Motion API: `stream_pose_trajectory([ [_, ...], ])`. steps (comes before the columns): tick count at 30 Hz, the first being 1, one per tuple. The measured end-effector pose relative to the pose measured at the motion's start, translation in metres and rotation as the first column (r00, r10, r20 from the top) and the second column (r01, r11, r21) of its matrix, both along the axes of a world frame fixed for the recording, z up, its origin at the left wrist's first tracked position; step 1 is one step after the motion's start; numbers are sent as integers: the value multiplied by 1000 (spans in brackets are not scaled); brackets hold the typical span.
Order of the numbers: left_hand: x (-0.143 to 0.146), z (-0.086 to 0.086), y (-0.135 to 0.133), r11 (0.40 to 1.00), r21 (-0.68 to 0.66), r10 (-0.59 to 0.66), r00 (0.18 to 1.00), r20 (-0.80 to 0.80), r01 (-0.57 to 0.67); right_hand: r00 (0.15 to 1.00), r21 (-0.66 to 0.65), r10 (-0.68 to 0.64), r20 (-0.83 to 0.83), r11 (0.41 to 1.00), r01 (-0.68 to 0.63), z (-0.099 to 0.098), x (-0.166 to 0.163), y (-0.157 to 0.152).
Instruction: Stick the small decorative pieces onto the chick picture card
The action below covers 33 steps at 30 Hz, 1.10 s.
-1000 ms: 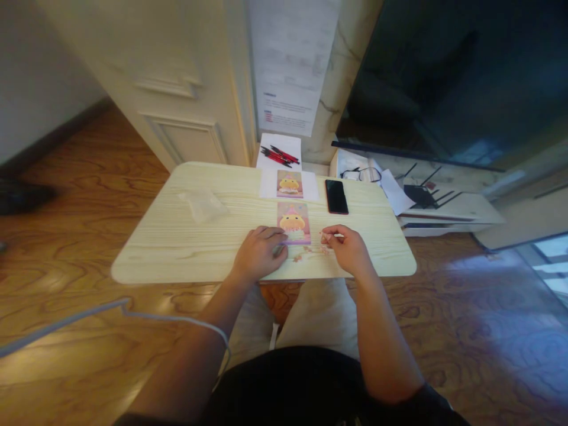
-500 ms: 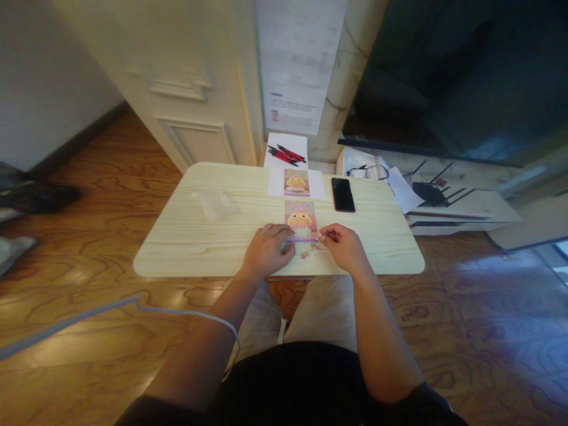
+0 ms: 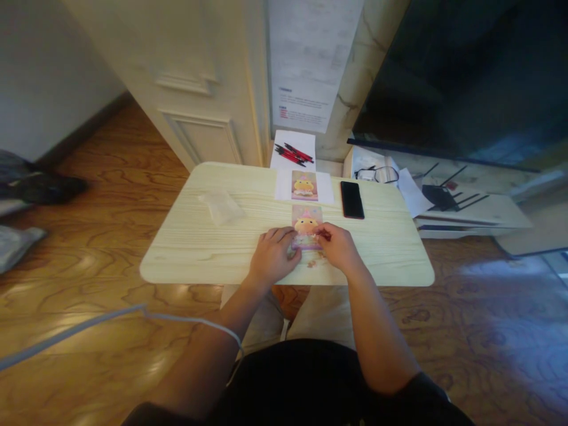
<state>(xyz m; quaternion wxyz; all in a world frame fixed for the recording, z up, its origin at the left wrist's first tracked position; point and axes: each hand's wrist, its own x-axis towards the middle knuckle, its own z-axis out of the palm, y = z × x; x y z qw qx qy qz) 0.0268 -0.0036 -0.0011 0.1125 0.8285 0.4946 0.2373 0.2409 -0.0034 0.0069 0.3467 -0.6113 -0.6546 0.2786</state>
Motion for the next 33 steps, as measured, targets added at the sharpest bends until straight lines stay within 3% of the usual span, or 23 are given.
stream_pose_trajectory([
  [8,0,1,1,999,-14,-34,999,-1,34,1000,-15,-24,20,1000,24,-4,6,2],
  [16,0,0,2,998,-27,-65,998,7,65,997,-53,-37,-65,998,34,-6,-4,0],
  [25,0,-1,2,998,-29,-57,998,0,57,985,-9,-27,168,1000,29,1,-18,4],
  [33,-1,0,2,997,-41,-68,998,4,68,999,8,-49,16,999,49,-4,4,1],
])
